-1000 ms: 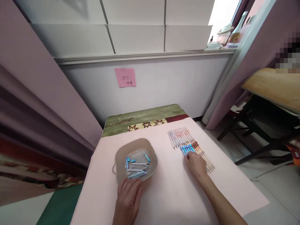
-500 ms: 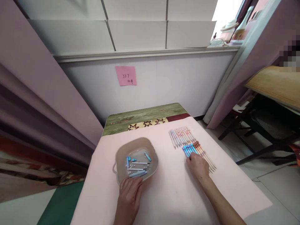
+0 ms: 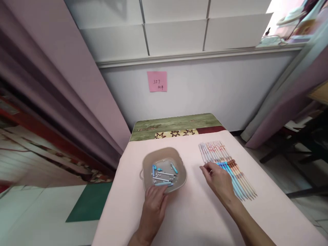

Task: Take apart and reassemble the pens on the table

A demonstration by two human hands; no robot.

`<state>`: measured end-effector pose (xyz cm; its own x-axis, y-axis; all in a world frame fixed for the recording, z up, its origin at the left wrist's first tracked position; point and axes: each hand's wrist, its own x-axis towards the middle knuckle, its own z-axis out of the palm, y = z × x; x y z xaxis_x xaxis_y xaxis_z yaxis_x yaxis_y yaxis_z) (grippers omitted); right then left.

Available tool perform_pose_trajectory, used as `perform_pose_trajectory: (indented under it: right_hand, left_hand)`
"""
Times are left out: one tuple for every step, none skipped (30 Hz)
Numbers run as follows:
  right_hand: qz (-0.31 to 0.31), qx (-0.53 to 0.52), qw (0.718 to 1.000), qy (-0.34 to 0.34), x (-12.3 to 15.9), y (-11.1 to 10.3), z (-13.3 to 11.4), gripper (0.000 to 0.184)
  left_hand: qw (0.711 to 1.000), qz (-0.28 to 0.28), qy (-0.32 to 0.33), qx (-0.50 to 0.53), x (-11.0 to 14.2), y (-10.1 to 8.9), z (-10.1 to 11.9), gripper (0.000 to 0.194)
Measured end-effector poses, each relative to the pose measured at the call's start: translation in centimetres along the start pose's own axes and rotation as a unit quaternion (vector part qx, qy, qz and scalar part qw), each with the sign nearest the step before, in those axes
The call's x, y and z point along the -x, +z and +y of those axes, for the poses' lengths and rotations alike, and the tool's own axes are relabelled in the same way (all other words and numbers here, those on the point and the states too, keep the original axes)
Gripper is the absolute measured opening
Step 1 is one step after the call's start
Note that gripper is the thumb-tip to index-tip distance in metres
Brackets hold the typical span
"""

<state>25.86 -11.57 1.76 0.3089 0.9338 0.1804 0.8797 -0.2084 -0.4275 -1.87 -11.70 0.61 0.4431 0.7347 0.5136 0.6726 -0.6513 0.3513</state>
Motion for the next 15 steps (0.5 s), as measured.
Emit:
perform_pose_trajectory:
  right_hand:
    - [-0.009, -0.028, 0.999, -0.039, -0.2, -0.1, -1.4, 0.027]
    - [-0.028, -0.046, 0.996, -0.073, -0.5, -0.1, -2.9, 0.025]
    - [-0.055, -0.049, 0.992, -0.101, -0.9, 0.1, -4.4, 0.023]
    - [-0.091, -0.037, 0.987, -0.126, -1.3, 0.4, -5.8, 0.022]
    - [-0.133, -0.007, 0.981, -0.144, -1.8, 0.9, -7.2, 0.022]
    - [-0.183, 0.038, 0.969, -0.161, -2.3, 1.5, -8.4, 0.023]
    - [-0.208, 0.053, 0.962, -0.172, -2.8, 2.3, -9.6, 0.021]
    - [-0.223, 0.065, 0.956, -0.177, -3.2, 3.2, -10.6, 0.019]
    - [-0.239, 0.078, 0.951, -0.181, -3.6, 4.1, -11.4, 0.017]
    - [-0.25, 0.088, 0.946, -0.186, -3.9, 5.0, -12.1, 0.017]
    - [-0.258, 0.099, 0.942, -0.189, -4.2, 5.8, -12.7, 0.018]
    - [-0.266, 0.108, 0.938, -0.192, -4.3, 6.5, -13.1, 0.021]
    - [-0.273, 0.116, 0.935, -0.194, -4.4, 7.1, -13.5, 0.023]
    - [-0.278, 0.122, 0.933, -0.195, -4.4, 7.6, -13.8, 0.025]
    - [-0.283, 0.126, 0.93, -0.197, -4.3, 7.9, -14.0, 0.026]
  left_hand:
    - [1.0, 0.019, -0.01, -0.005, -0.1, -0.5, -0.3, 0.03]
    - [0.999, 0.039, -0.03, -0.008, -0.2, -1.0, -0.7, 0.03]
    - [0.996, 0.059, -0.061, -0.005, -0.3, -1.7, -1.2, 0.028]
    - [0.992, 0.077, -0.105, 0.003, -0.5, -2.5, -1.7, 0.024]
    - [0.984, 0.087, -0.157, 0.017, -0.7, -3.2, -2.1, 0.022]
    - [0.972, 0.094, -0.213, 0.035, -0.9, -4.0, -2.6, 0.022]
    - [0.957, 0.1, -0.267, 0.055, -1.0, -4.6, -3.0, 0.023]
    - [0.942, 0.103, -0.311, 0.074, -1.1, -5.2, -3.3, 0.024]
    - [0.928, 0.108, -0.345, 0.091, -1.0, -5.6, -3.6, 0.025]
    - [0.918, 0.111, -0.366, 0.103, -0.9, -6.0, -3.8, 0.026]
    - [0.913, 0.113, -0.377, 0.112, -0.6, -6.1, -4.0, 0.026]
    - [0.911, 0.112, -0.38, 0.117, -0.3, -6.2, -4.1, 0.027]
    - [0.911, 0.109, -0.38, 0.121, 0.0, -6.3, -4.2, 0.027]
    - [0.911, 0.106, -0.378, 0.122, 0.3, -6.3, -4.3, 0.027]
    - [0.912, 0.101, -0.377, 0.122, 0.5, -6.2, -4.5, 0.027]
